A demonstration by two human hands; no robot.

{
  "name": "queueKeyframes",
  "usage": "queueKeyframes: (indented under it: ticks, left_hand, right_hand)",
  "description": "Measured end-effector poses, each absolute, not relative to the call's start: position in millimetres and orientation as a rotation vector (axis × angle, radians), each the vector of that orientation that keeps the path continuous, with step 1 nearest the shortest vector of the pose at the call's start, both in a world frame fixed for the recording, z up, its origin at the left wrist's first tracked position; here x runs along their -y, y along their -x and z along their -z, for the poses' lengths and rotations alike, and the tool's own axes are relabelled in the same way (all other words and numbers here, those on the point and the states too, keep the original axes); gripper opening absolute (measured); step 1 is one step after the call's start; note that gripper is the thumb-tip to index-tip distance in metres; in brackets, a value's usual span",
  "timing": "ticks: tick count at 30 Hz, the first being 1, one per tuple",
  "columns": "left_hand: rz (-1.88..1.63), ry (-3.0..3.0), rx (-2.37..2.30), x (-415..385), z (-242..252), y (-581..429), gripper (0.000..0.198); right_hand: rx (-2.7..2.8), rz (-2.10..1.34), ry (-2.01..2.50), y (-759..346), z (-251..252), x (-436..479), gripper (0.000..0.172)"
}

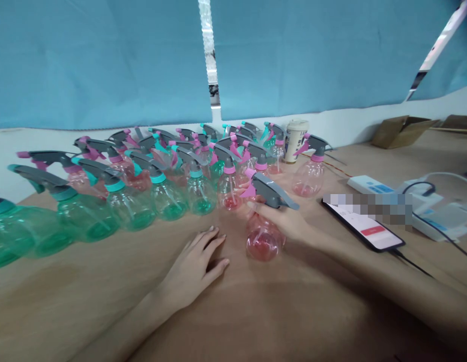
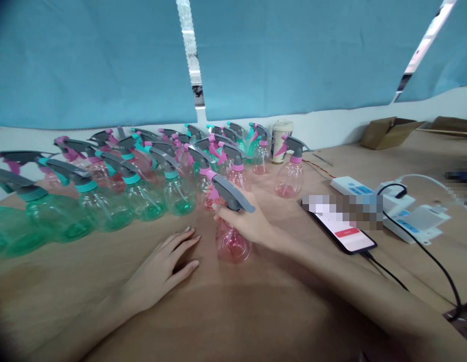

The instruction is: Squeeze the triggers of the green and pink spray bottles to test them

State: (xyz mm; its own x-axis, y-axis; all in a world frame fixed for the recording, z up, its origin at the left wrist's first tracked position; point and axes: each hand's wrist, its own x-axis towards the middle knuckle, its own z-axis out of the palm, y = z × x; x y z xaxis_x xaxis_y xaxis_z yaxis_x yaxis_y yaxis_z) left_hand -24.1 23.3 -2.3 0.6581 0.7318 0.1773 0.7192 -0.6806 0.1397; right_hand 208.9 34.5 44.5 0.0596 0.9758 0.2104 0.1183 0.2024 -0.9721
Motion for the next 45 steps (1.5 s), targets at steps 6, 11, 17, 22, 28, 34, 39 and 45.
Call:
queueKeyframes:
  ticks: [6,11,17,22,28,34,39,45]
  left_hand:
    - [-0.333,-2.800,-1.236,-23,1,24,0.045]
    - [-0.350,-2.803,-1.224,-23,2,24,0.044]
    - [-0.347,-2.799,-1.220,-23,2,24,0.044]
    - [-0.355,-2.803,-1.215,-23,3,25,0.044]
    - [-0.348,-2.795,-1.232,-23,1,23,0.044]
    - [-0.358,-2.794,-1.231,-22,1,23,0.043]
    - [-0.370,-2.799,-1.227,-23,3,24,0.044]
    - [-0.352,-2.800,-1.231,-23,4,25,0.043]
  right_hand:
    - [1.317,-0.994,1.126,-207,-45,-35,0.010]
    - [1.318,-0.964,1.130,-208,-40,-38,0.012]
    - [1.375,-0.952,1.072,-210,-39,-42,0.014]
    - [1.492,-0.990,1.061,-213,-47,-40,0.012]
    - [1.582,-0.998,1.005,-214,-56,-37,0.015]
    - [1.612,-0.983,1.063,-215,-58,-36,0.014]
    - [1.569,-1.018,1.094,-216,-56,-34,0.011]
    - [1.457,-1.005,1.080,-213,-46,-36,0.006]
